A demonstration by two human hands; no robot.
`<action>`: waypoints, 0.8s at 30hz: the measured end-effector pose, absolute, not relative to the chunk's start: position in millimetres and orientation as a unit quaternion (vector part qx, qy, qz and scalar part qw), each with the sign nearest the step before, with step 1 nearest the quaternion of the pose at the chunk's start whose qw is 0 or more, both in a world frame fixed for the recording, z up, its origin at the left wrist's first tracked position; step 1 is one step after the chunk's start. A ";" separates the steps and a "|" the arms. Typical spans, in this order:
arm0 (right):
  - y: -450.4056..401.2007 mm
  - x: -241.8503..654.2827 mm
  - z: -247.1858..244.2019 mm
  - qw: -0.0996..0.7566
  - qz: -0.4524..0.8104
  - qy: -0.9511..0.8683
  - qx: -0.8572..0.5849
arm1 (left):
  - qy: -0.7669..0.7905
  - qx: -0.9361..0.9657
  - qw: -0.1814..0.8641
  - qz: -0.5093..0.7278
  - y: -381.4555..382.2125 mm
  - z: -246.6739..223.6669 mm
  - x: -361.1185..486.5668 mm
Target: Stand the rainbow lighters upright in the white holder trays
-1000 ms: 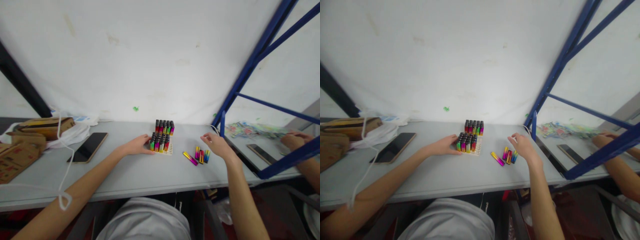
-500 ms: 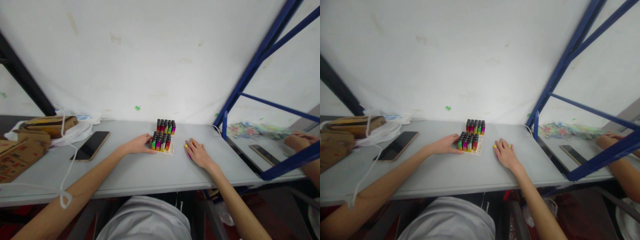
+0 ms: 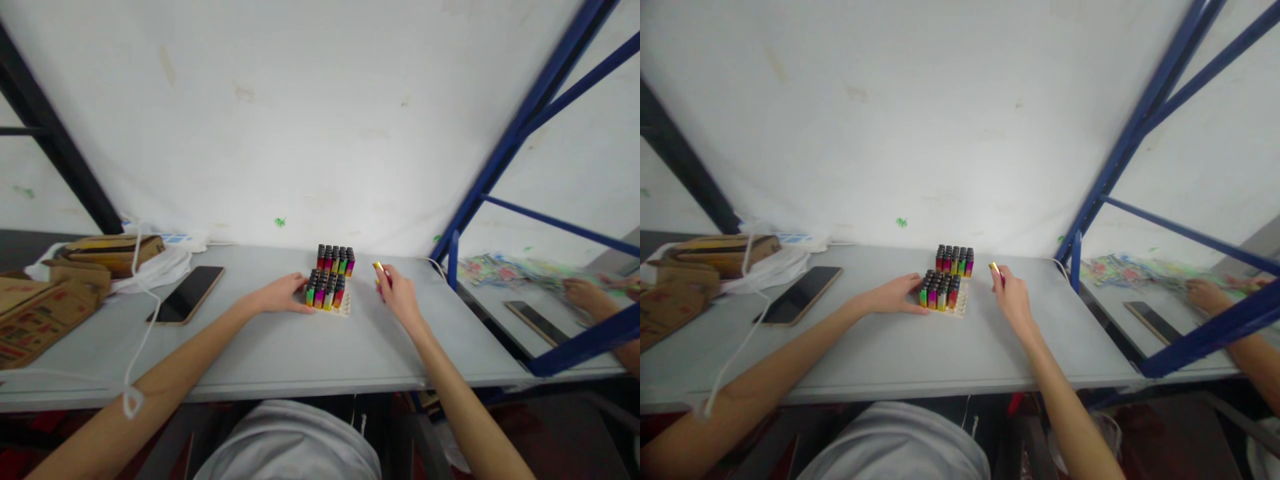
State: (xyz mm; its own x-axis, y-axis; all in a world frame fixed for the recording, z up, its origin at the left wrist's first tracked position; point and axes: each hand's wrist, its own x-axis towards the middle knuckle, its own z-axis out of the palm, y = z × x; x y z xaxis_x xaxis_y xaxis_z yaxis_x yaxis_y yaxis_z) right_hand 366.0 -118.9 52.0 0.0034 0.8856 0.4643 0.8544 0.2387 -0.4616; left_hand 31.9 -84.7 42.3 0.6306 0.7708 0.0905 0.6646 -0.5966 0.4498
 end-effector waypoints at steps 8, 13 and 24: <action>-132.5 365.5 113.7 0.508 0.042 -0.633 -0.582 | 0.410 0.883 0.184 0.136 -83.8 42.1 31.5; -127.2 356.8 111.0 0.555 0.093 -0.602 -0.566 | 0.407 0.882 0.190 0.143 -84.5 42.6 30.8; -116.3 310.4 81.7 0.432 0.376 -0.702 -0.424 | 0.403 0.880 0.198 0.156 -86.2 42.2 32.0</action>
State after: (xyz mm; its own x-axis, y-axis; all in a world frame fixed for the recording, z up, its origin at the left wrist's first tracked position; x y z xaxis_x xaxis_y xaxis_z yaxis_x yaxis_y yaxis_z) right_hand 310.4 -116.3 81.7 -0.2680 0.9195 0.2877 0.2695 0.3582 -0.8939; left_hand 32.0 -86.2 42.2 0.6268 0.7706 0.1153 0.6469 -0.5972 0.4742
